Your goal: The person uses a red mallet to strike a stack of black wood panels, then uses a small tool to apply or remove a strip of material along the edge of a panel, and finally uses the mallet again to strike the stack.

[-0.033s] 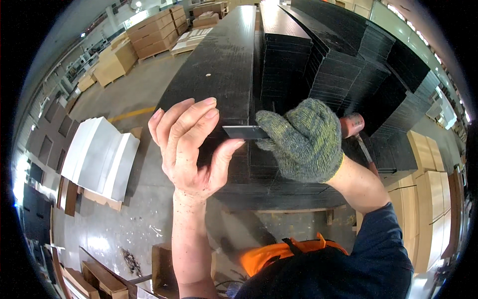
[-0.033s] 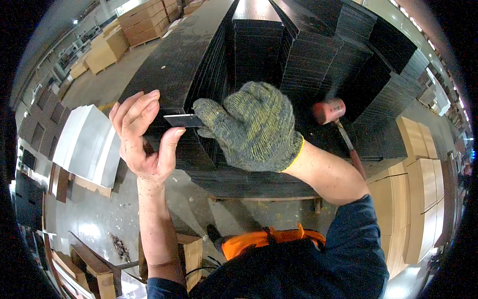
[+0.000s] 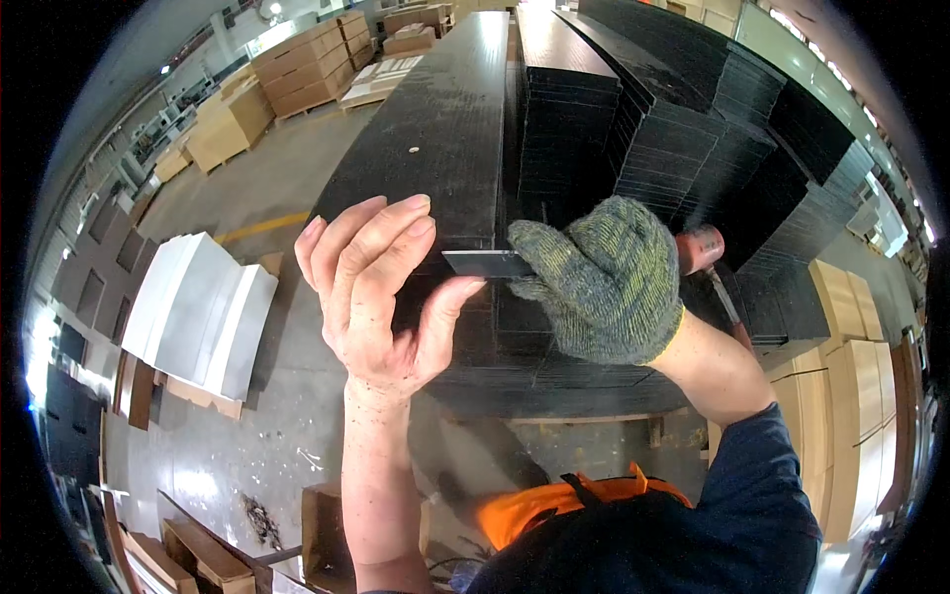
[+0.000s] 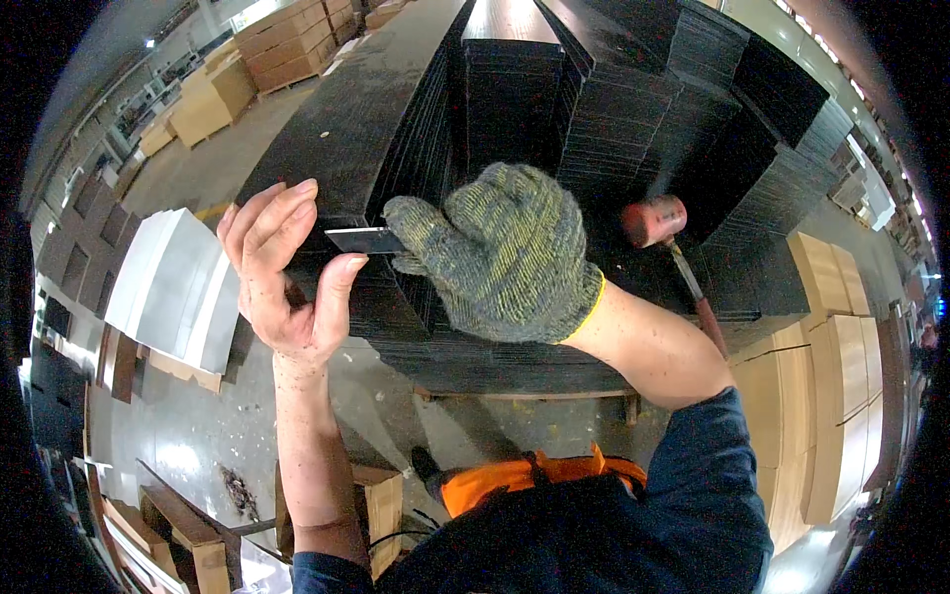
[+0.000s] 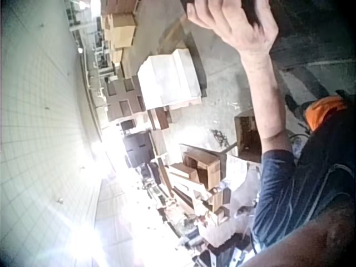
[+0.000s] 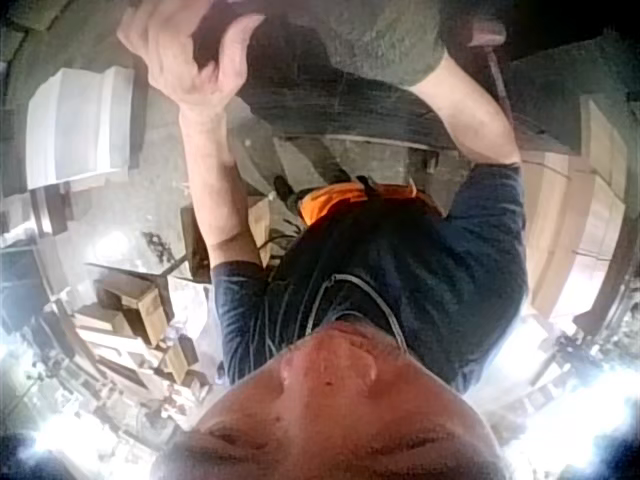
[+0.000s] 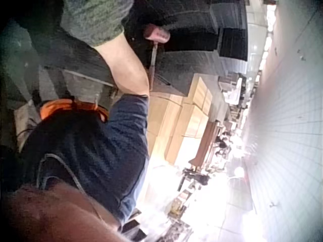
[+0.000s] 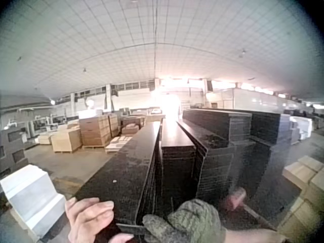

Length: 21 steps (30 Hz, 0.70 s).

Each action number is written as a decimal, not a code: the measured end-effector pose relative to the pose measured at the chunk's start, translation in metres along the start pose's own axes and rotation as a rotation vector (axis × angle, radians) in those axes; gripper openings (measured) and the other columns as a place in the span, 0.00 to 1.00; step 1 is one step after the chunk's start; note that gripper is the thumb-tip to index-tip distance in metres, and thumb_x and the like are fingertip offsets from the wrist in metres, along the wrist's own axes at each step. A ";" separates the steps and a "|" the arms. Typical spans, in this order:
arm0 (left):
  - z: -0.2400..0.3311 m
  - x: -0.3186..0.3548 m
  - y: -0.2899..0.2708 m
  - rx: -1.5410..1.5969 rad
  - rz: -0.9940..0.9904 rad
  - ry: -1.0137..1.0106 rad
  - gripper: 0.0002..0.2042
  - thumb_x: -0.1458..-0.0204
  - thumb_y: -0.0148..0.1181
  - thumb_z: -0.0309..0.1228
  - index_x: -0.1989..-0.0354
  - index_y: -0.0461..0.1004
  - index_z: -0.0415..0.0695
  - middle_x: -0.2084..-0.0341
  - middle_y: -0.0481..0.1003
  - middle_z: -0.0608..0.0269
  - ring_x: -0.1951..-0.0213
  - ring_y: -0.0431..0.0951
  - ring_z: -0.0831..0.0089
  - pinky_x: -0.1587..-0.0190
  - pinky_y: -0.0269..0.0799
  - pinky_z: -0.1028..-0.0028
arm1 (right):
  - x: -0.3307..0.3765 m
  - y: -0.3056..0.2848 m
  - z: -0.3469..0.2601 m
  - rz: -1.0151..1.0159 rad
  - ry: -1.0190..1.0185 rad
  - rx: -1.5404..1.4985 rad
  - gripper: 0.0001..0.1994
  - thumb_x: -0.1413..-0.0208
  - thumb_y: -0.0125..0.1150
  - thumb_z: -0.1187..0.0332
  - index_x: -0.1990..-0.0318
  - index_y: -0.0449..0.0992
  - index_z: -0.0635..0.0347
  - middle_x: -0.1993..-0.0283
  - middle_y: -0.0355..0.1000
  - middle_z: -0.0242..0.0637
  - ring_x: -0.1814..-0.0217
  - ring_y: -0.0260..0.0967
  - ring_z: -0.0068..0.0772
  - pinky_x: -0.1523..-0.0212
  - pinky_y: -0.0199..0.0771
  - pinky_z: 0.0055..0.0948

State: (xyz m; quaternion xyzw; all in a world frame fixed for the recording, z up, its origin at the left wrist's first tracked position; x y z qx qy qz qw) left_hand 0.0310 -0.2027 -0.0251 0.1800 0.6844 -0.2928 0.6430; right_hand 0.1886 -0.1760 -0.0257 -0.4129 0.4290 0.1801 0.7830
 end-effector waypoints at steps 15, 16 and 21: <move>-0.002 0.002 0.001 -0.018 0.069 -0.012 0.14 0.52 0.71 0.39 0.63 0.77 0.45 0.58 0.81 0.63 0.52 0.77 0.63 0.39 0.58 0.61 | -0.009 -0.007 -0.001 0.034 -0.044 0.068 0.23 0.56 0.67 0.59 0.50 0.78 0.53 0.73 0.65 0.33 0.72 0.65 0.39 0.72 0.65 0.39; -0.002 0.002 0.001 -0.025 0.070 -0.017 0.14 0.52 0.71 0.39 0.63 0.77 0.45 0.58 0.81 0.63 0.52 0.77 0.63 0.39 0.58 0.61 | -0.014 -0.008 0.005 0.035 -0.016 0.092 0.23 0.56 0.68 0.59 0.50 0.78 0.54 0.74 0.65 0.33 0.72 0.65 0.38 0.72 0.65 0.38; -0.001 -0.002 0.002 -0.005 0.030 -0.072 0.18 0.57 0.75 0.39 0.61 0.76 0.45 0.57 0.81 0.64 0.52 0.76 0.63 0.38 0.57 0.60 | -0.027 -0.039 0.028 0.337 0.036 0.170 0.23 0.55 0.71 0.64 0.49 0.77 0.55 0.73 0.70 0.33 0.74 0.67 0.38 0.72 0.66 0.37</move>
Point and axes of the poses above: each hand's wrist, its own x-axis away from the middle knuckle, its own y-axis out of the palm, z = x × y, the point moved 9 cm from there along -x, towards the middle knuckle
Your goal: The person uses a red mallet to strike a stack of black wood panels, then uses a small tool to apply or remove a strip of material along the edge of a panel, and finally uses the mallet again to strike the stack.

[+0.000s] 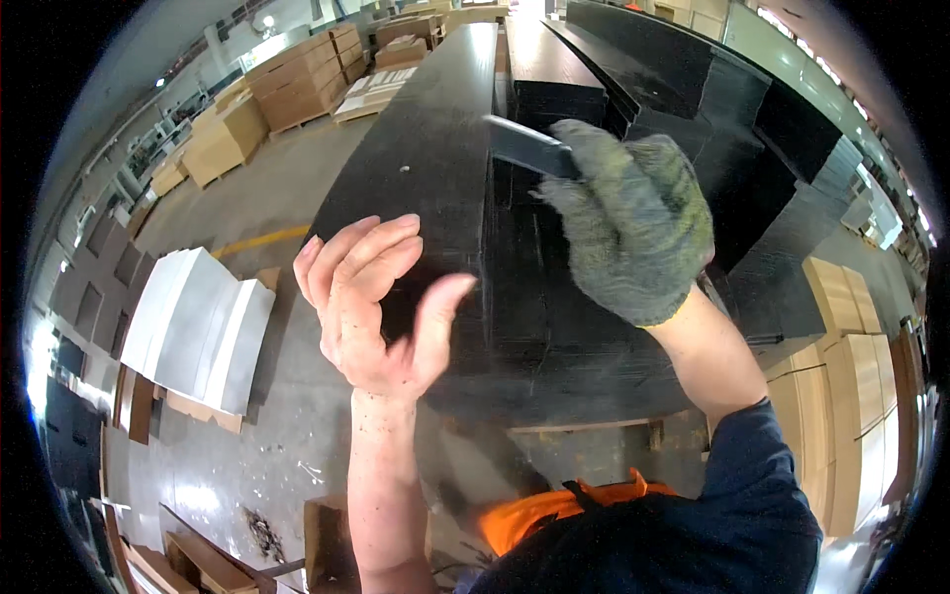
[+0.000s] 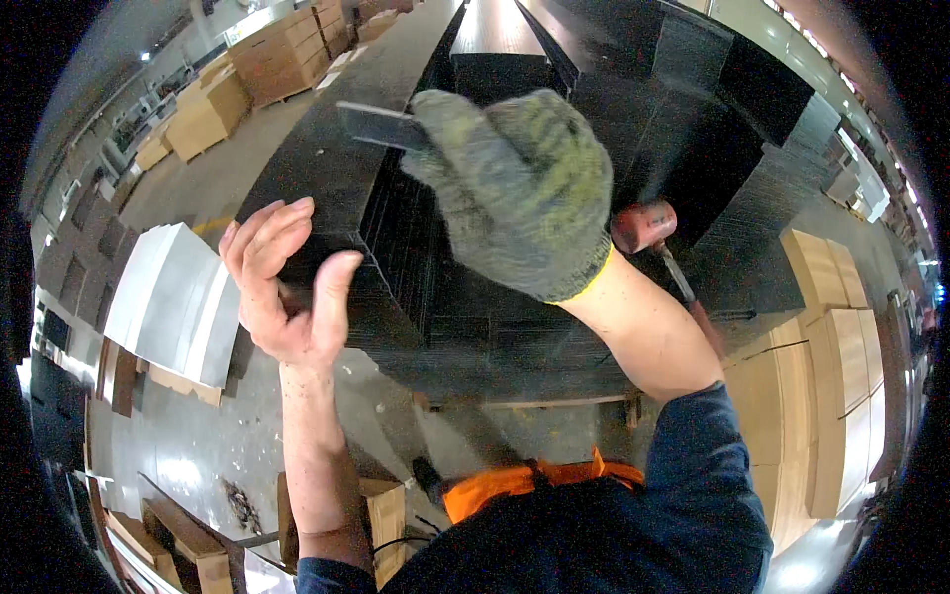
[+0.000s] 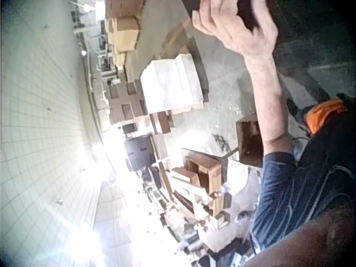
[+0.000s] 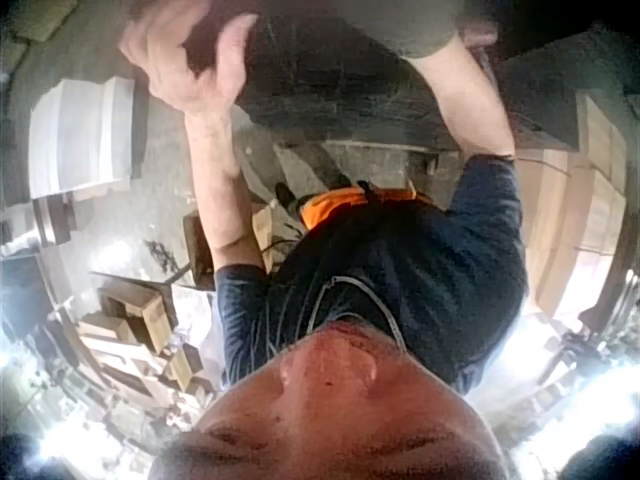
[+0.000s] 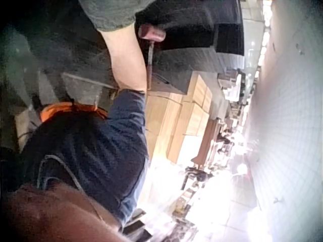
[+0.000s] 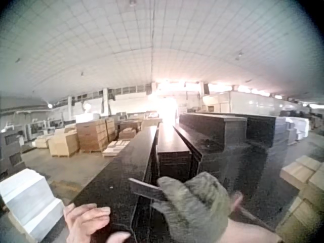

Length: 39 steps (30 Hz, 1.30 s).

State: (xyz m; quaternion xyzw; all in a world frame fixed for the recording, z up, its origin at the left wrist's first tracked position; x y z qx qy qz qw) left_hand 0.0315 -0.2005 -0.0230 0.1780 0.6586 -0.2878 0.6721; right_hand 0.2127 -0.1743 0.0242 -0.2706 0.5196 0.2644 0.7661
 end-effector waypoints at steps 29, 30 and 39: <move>0.002 0.012 0.007 -0.196 -0.023 -0.050 0.23 0.56 0.72 0.48 0.57 0.75 0.47 0.52 0.77 0.60 0.44 0.73 0.56 0.34 0.52 0.49 | 0.113 -0.017 -0.043 -0.332 0.089 -0.180 0.25 0.57 0.73 0.58 0.50 0.78 0.53 0.72 0.65 0.34 0.72 0.65 0.39 0.72 0.67 0.38; 0.008 0.029 0.016 -0.304 -0.044 -0.004 0.26 0.50 0.66 0.49 0.49 0.72 0.46 0.44 0.72 0.56 0.39 0.66 0.49 0.32 0.45 0.47 | 0.118 -0.018 -0.043 -0.339 0.108 -0.187 0.25 0.57 0.73 0.58 0.50 0.78 0.52 0.72 0.65 0.34 0.72 0.65 0.40 0.72 0.67 0.38; 0.026 0.206 0.077 -0.389 -0.479 0.160 0.33 0.44 0.59 0.48 0.41 0.63 0.30 0.39 0.60 0.33 0.35 0.51 0.22 0.35 0.44 0.33 | 0.134 -0.051 -0.018 -0.326 0.320 -0.093 0.23 0.55 0.72 0.65 0.49 0.77 0.57 0.67 0.71 0.42 0.70 0.67 0.47 0.68 0.68 0.42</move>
Point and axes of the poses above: each hand's wrist, its own x-axis away from the middle knuckle, its own y-axis out of the palm, z = x × y, the point moved 9 cm from there along -x, towards the middle knuckle
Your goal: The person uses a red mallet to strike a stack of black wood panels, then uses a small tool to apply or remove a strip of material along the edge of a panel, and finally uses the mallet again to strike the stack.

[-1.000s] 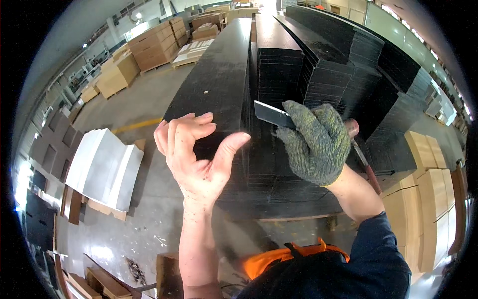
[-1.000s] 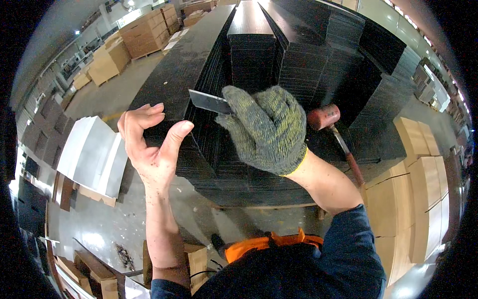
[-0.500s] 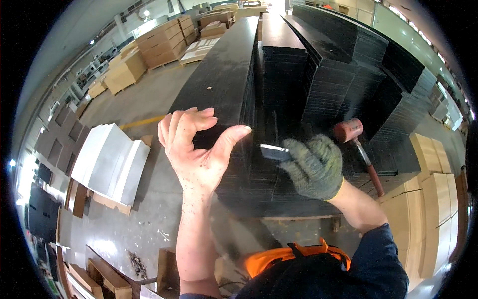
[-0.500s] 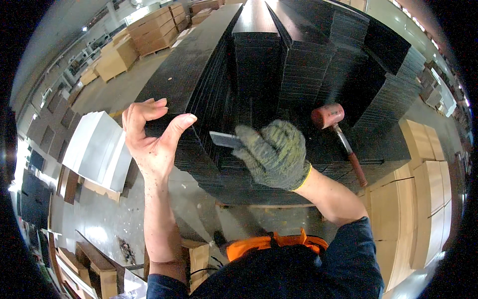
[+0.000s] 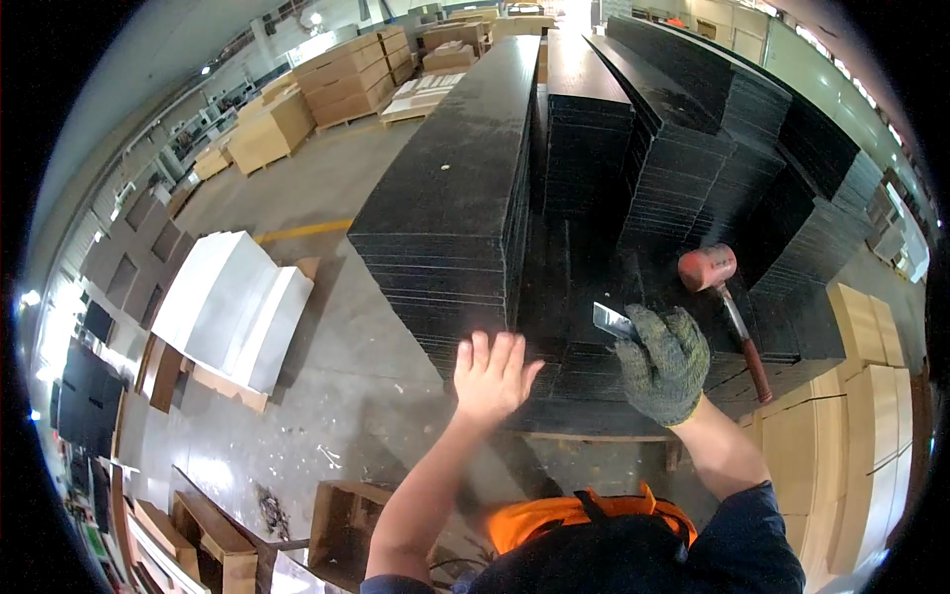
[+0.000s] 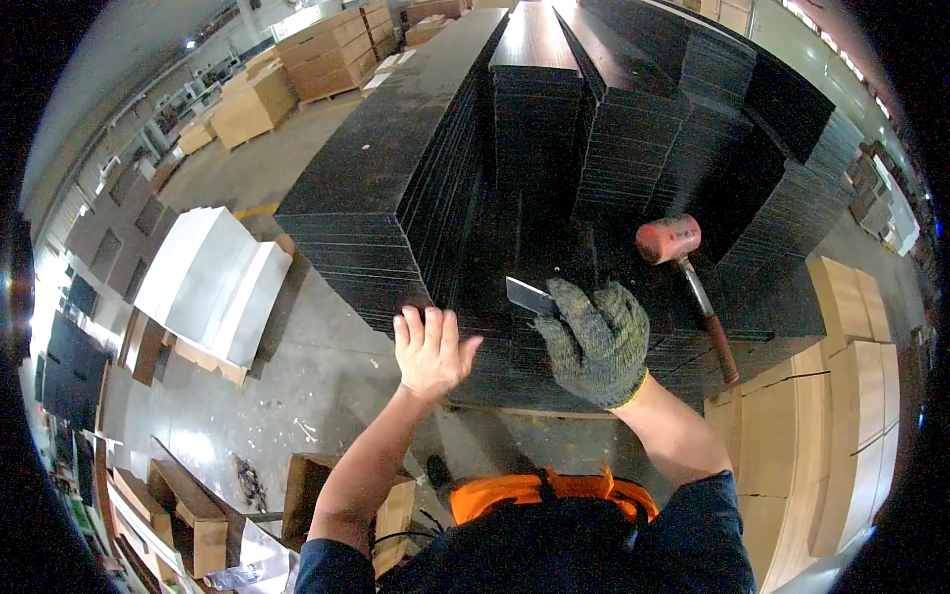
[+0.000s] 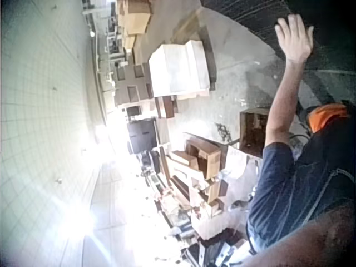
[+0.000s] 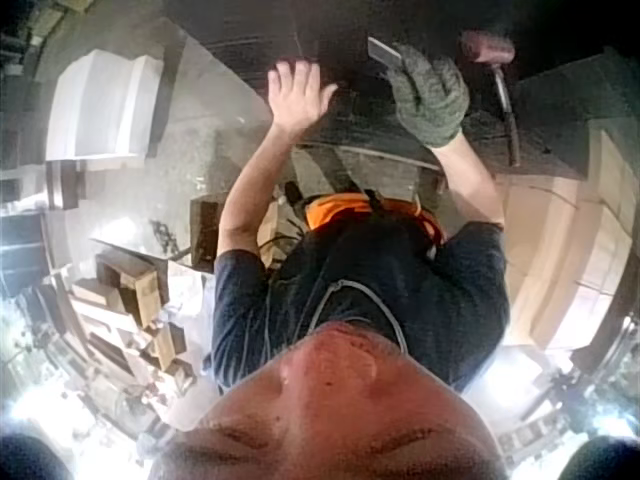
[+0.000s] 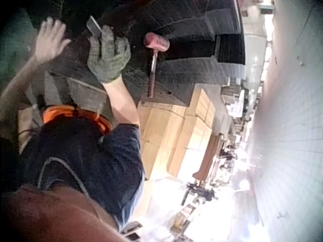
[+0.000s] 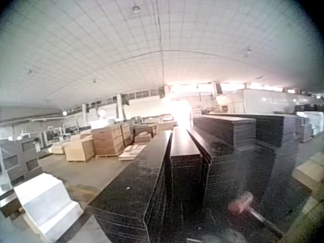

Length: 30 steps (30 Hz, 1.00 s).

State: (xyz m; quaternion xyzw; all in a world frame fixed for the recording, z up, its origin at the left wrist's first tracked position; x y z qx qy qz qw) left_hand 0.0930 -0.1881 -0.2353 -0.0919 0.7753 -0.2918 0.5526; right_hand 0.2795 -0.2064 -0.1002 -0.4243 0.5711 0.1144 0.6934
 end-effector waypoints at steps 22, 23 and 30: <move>-0.014 0.004 -0.035 -0.054 0.049 -0.072 0.32 0.51 0.69 0.42 0.37 0.69 0.47 0.33 0.62 0.56 0.32 0.55 0.37 0.31 0.46 0.42 | 0.002 0.026 -0.021 -0.077 -0.032 -0.048 0.23 0.54 0.72 0.62 0.49 0.77 0.54 0.69 0.70 0.38 0.67 0.69 0.44 0.66 0.71 0.40; -0.017 0.002 -0.040 -0.033 0.047 -0.082 0.31 0.52 0.69 0.42 0.38 0.70 0.49 0.32 0.61 0.58 0.32 0.55 0.37 0.32 0.47 0.42 | 0.002 0.031 -0.024 -0.083 -0.055 -0.019 0.23 0.54 0.72 0.61 0.49 0.77 0.54 0.69 0.69 0.37 0.66 0.69 0.44 0.66 0.71 0.40; -0.028 -0.002 -0.052 -0.018 0.019 -0.093 0.22 0.52 0.65 0.34 0.45 0.78 0.64 0.37 0.67 0.69 0.34 0.62 0.48 0.33 0.56 0.49 | -0.006 0.055 -0.039 -0.087 -0.131 -0.047 0.22 0.54 0.70 0.59 0.50 0.77 0.52 0.67 0.69 0.37 0.66 0.69 0.43 0.66 0.70 0.42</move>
Point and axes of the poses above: each hand's wrist, its own x-axis away from the middle knuckle, its own y-axis out of the palm, z = x × y, the point moved 9 cm from there along -x, towards the middle knuckle
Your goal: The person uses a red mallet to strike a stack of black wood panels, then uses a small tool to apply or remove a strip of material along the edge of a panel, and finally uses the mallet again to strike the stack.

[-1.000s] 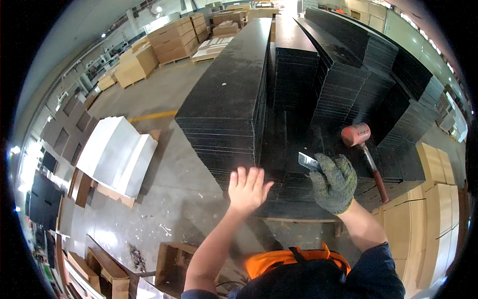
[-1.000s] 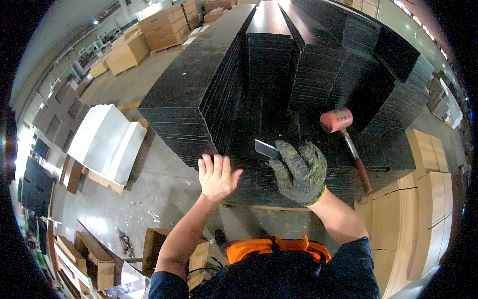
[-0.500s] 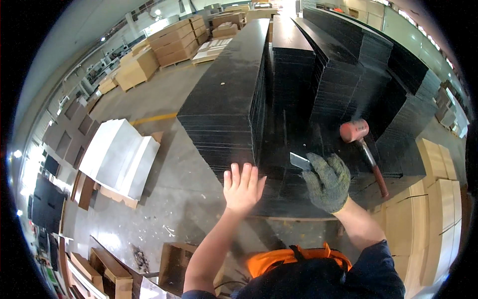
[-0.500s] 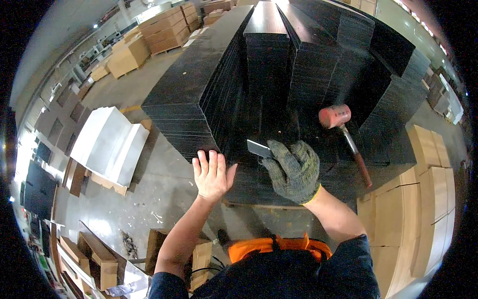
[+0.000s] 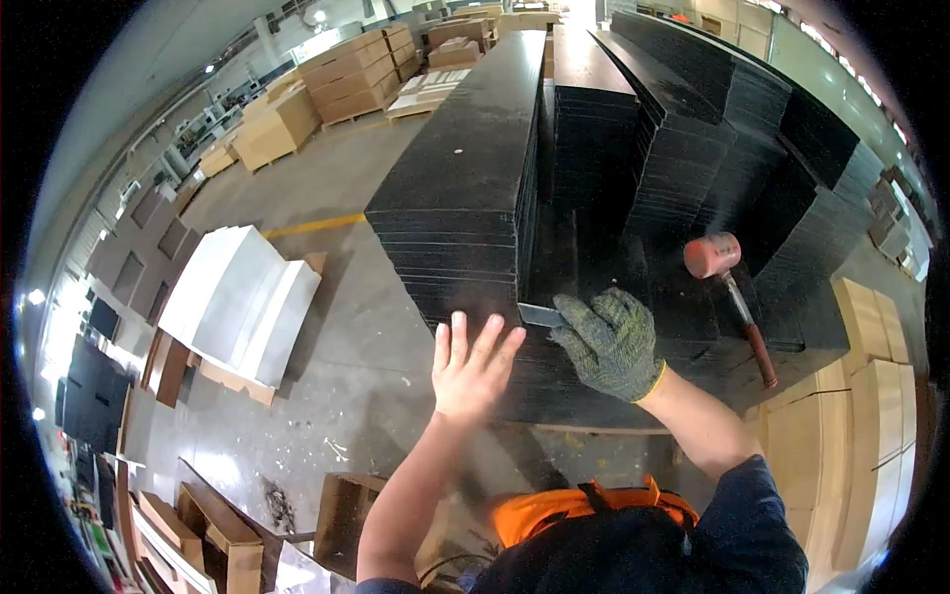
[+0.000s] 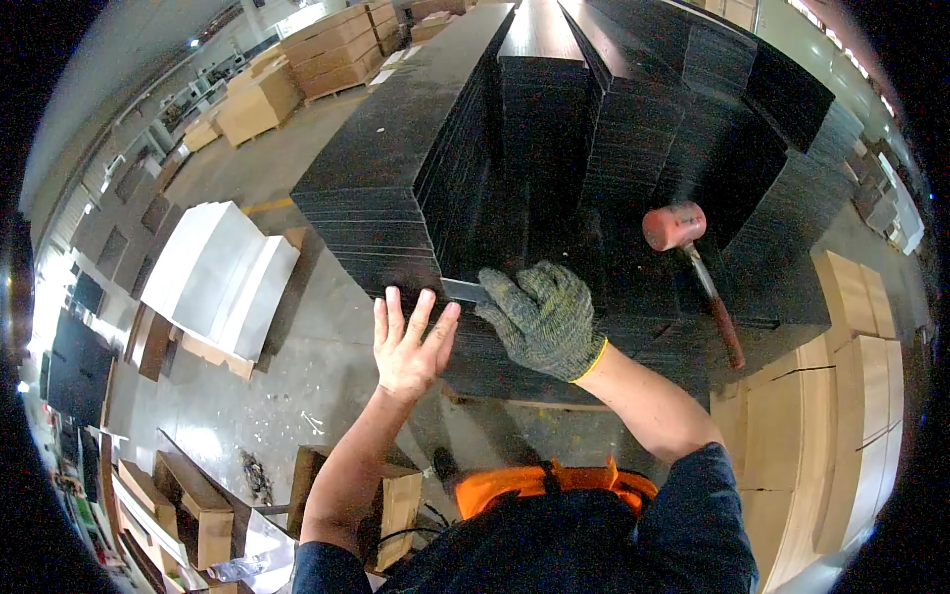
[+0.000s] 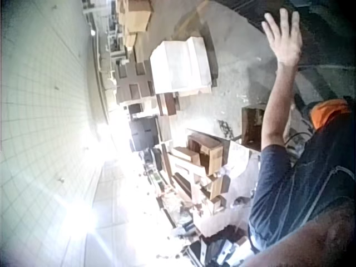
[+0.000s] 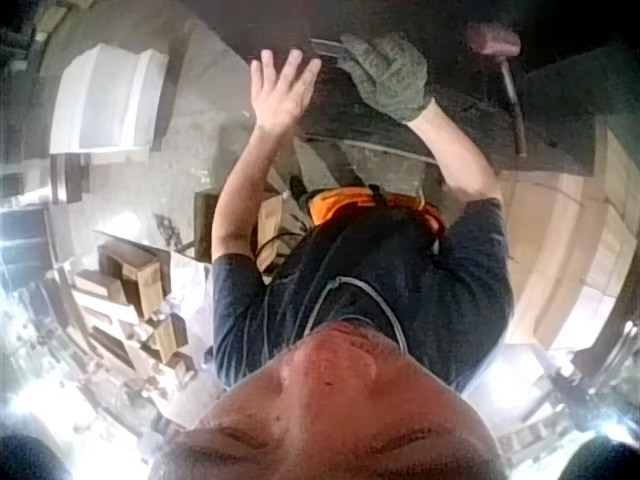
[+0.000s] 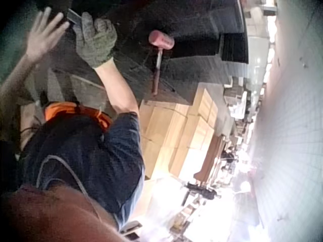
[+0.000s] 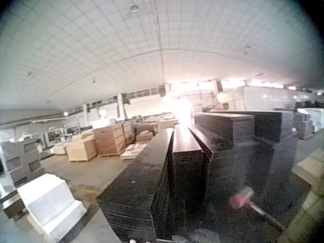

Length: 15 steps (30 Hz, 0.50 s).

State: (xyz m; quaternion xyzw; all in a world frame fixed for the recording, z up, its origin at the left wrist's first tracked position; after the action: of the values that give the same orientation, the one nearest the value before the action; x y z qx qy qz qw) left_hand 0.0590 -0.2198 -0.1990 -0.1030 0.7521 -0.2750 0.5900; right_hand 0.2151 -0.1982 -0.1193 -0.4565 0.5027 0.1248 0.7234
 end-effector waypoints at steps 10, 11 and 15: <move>-0.002 -0.003 -0.013 0.108 -0.025 -0.024 0.21 0.52 0.68 0.32 0.47 0.78 0.52 0.37 0.68 0.59 0.33 0.61 0.43 0.33 0.54 0.46 | -0.005 0.004 0.003 -0.020 -0.073 -0.055 0.22 0.54 0.70 0.58 0.49 0.77 0.49 0.66 0.70 0.34 0.66 0.69 0.41 0.67 0.70 0.40; -0.007 -0.007 -0.019 0.159 0.003 -0.074 0.21 0.52 0.68 0.32 0.47 0.77 0.49 0.38 0.68 0.58 0.33 0.62 0.44 0.32 0.54 0.47 | -0.004 0.003 0.002 -0.003 -0.080 -0.059 0.22 0.54 0.70 0.58 0.49 0.77 0.49 0.66 0.70 0.34 0.66 0.70 0.41 0.66 0.70 0.40; -0.038 -0.021 -0.045 0.390 0.190 -0.299 0.24 0.53 0.71 0.29 0.47 0.71 0.39 0.36 0.65 0.44 0.32 0.58 0.42 0.31 0.52 0.49 | -0.001 0.003 0.000 0.061 -0.092 -0.050 0.22 0.55 0.71 0.58 0.49 0.77 0.48 0.66 0.69 0.33 0.65 0.70 0.41 0.67 0.70 0.39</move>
State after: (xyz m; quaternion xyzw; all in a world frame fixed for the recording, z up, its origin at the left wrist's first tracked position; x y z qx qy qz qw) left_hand 0.0214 -0.2359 -0.1513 0.0443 0.5956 -0.3397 0.7266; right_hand 0.2125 -0.1966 -0.1198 -0.4526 0.4795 0.1802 0.7299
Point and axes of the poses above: each hand's wrist, its own x-axis away from the middle knuckle, its own y-axis out of the palm, z = x × y, the point moved 9 cm from there along -x, towards the middle knuckle
